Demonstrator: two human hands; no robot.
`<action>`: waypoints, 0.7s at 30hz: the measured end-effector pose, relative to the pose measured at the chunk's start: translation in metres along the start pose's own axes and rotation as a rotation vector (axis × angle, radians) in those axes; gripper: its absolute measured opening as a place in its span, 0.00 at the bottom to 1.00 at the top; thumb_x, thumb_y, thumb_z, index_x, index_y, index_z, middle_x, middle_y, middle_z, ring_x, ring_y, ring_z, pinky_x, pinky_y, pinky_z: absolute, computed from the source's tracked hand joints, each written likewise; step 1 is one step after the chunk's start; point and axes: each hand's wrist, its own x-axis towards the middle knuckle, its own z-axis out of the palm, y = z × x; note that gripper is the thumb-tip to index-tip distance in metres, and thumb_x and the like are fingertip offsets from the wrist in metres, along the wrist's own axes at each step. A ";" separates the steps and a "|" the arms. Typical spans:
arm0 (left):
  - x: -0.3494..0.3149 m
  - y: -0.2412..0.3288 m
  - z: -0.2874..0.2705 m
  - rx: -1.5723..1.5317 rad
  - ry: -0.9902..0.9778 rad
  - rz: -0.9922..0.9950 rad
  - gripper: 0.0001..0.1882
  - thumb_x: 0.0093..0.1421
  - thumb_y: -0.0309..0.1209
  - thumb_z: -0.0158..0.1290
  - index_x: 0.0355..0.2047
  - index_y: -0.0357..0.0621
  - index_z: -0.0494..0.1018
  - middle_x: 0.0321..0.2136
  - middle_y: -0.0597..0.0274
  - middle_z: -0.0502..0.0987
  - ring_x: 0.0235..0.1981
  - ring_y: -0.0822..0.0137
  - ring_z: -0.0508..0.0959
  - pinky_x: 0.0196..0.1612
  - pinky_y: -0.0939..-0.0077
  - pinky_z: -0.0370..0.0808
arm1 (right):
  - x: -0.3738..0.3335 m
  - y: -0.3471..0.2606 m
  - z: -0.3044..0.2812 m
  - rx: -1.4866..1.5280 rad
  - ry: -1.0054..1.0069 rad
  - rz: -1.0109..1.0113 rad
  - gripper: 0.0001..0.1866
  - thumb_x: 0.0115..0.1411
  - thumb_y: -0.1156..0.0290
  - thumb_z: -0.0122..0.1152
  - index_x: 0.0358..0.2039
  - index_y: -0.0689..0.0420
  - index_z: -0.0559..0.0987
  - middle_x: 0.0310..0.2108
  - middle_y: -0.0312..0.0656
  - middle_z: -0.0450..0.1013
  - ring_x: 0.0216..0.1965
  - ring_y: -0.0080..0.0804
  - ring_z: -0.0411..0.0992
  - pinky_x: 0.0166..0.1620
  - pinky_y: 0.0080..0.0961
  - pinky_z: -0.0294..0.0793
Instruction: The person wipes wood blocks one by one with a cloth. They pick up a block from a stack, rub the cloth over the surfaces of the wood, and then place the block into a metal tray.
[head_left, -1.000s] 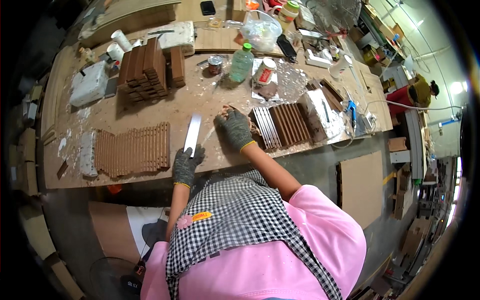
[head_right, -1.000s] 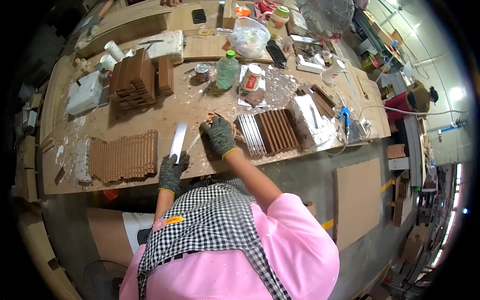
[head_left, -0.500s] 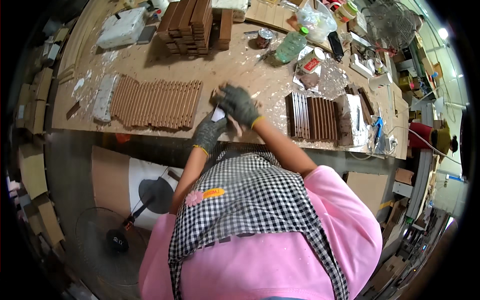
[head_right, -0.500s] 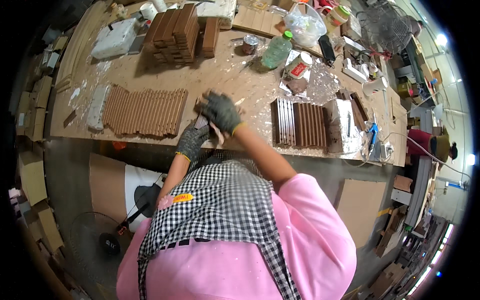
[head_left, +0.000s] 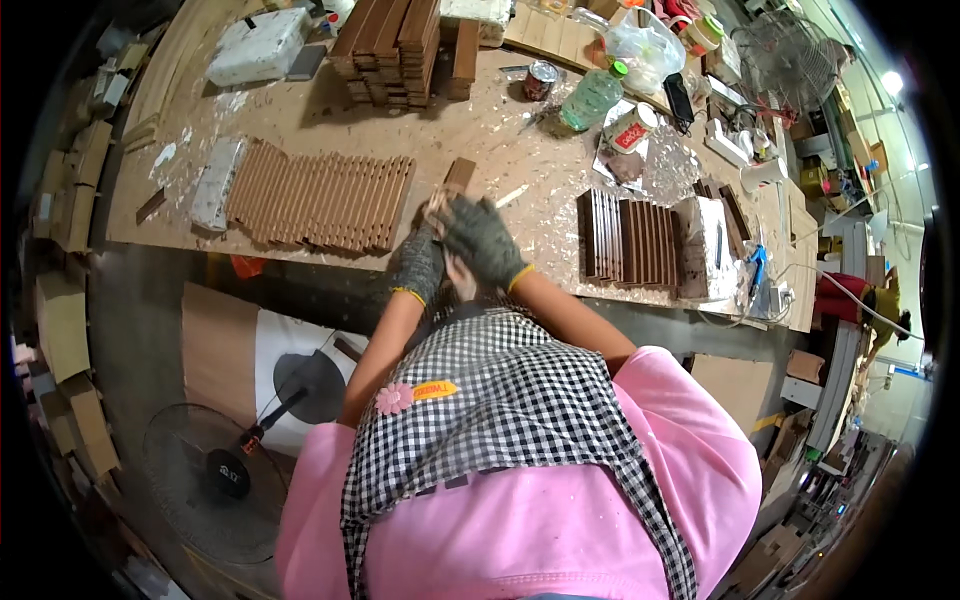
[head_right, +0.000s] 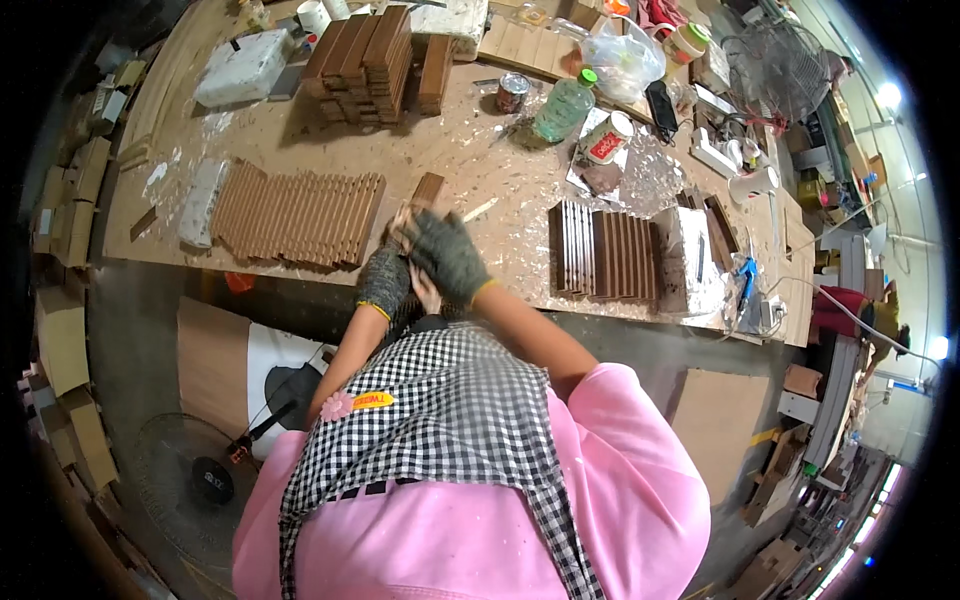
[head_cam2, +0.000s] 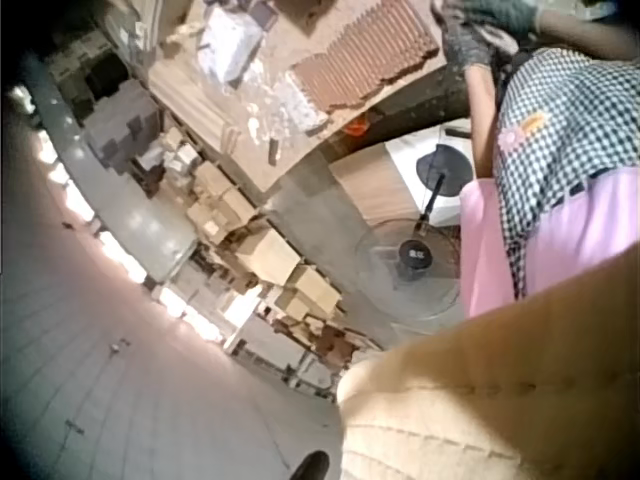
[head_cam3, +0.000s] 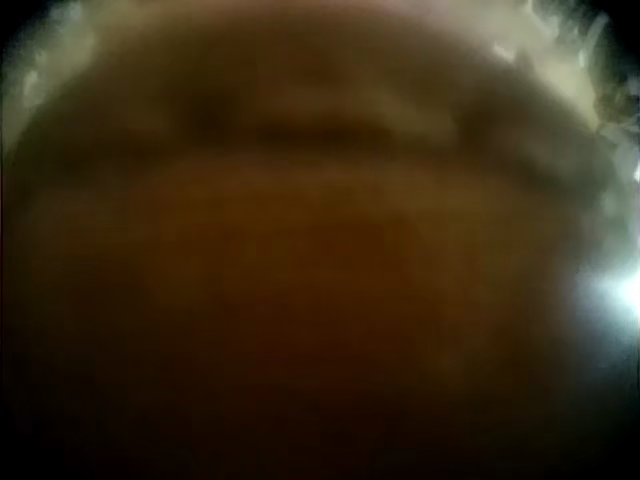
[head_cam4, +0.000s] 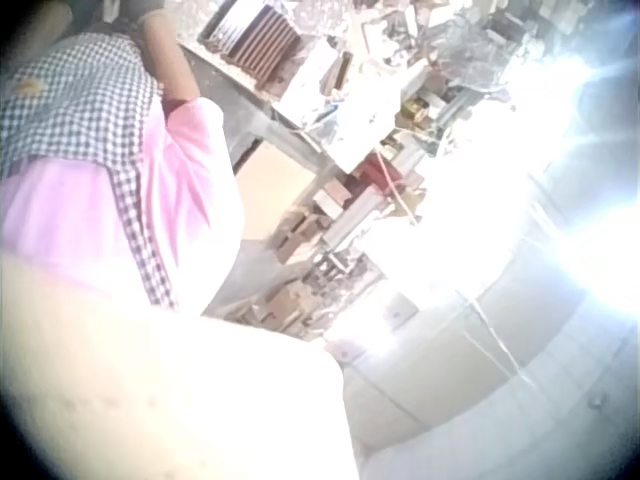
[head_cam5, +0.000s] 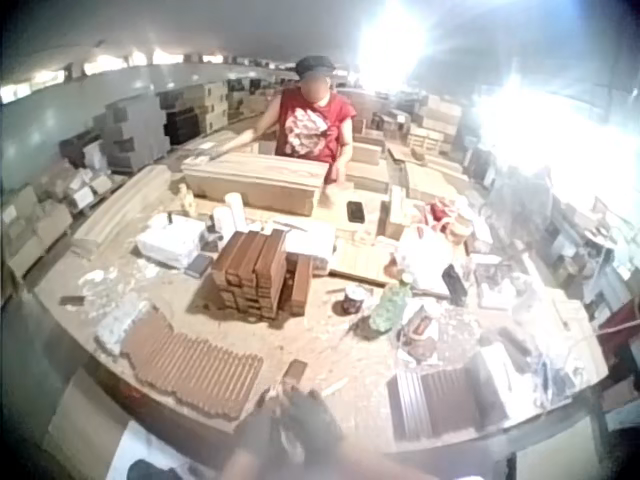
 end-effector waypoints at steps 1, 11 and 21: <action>0.002 0.068 -0.029 -0.868 -0.106 -0.303 0.27 0.71 0.44 0.45 0.61 0.37 0.64 0.59 0.42 0.67 0.57 0.48 0.71 0.58 0.56 0.72 | -0.002 0.036 0.000 -0.043 0.009 0.113 0.26 0.67 0.59 0.52 0.65 0.47 0.69 0.67 0.48 0.63 0.69 0.49 0.57 0.68 0.51 0.54; -0.048 0.176 -0.111 -1.627 0.057 -0.352 0.23 0.65 0.24 0.54 0.61 0.43 0.67 0.51 0.52 0.72 0.50 0.57 0.75 0.51 0.68 0.79 | 0.003 0.176 -0.029 -0.153 0.491 0.381 0.23 0.59 0.66 0.57 0.53 0.62 0.75 0.51 0.54 0.74 0.53 0.50 0.72 0.61 0.39 0.68; -0.038 0.165 -0.090 -0.468 0.212 -0.071 0.33 0.56 0.16 0.56 0.63 0.34 0.63 0.57 0.48 0.73 0.53 0.60 0.74 0.56 0.72 0.73 | -0.013 0.028 -0.054 0.346 0.274 0.407 0.21 0.66 0.53 0.57 0.52 0.52 0.80 0.51 0.46 0.78 0.53 0.38 0.73 0.58 0.37 0.70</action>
